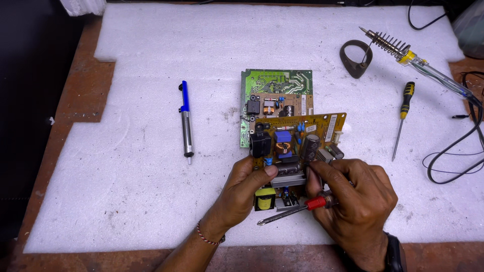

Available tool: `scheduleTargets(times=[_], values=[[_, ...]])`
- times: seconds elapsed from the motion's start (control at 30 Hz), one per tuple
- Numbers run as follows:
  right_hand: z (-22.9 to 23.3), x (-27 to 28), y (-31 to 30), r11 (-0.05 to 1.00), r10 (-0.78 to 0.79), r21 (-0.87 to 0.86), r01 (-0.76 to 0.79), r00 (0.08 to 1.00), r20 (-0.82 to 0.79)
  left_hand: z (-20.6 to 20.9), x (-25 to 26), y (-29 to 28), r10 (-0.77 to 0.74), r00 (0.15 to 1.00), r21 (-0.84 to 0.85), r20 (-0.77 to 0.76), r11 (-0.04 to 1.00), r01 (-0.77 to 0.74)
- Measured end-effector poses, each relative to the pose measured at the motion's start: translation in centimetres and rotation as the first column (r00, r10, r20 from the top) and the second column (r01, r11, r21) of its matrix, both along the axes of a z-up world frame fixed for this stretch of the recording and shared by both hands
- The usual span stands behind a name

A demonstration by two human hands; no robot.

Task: The person holds a circuit board and uses a screwdriver to point at and manipulate various components on both sides. They flip the board over to inspect the solder side and continue probing specific areas with the tool.

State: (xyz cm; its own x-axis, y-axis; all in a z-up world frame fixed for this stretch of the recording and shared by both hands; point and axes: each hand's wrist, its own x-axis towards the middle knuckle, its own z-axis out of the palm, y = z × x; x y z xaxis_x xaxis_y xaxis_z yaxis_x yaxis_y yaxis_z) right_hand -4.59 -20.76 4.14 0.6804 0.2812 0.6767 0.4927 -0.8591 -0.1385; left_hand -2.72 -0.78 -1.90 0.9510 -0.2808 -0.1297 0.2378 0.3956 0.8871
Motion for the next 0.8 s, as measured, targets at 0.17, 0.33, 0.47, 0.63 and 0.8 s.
scheduleTargets(times=[0.17, 0.33, 0.47, 0.63, 0.8], values=[[0.5, 0.1, 0.1, 1.0, -0.012, -0.028, 0.011, 1.0, -0.023, -0.1, 0.0, -0.2, -0.012, 0.999, -0.017, 0.041, 1.0, 0.013], [1.0, 0.2, -0.3, 0.999, -0.01, -0.051, 0.009, 0.999, -0.034, 0.3, 0.0, -0.4, -0.007, 0.998, 0.011, 0.057, 1.0, 0.007], [1.0, -0.2, -2.0, 0.964, 0.126, 0.251, -0.092, 0.985, -0.121, 0.2, 0.2, 0.2, -0.075, 0.992, 0.085, 0.097, 0.994, 0.067], [2.3, 0.7, -3.6, 0.909, 0.191, 0.409, -0.077, 0.951, -0.245, 0.2, 0.5, 0.6, -0.241, 0.97, 0.031, 0.025, 0.97, 0.241], [2.7, 1.6, -4.6, 0.965, 0.191, 0.229, -0.13, 0.944, -0.269, -0.2, 0.8, 1.1, -0.347, 0.938, -0.008, 0.026, 0.938, 0.347]])
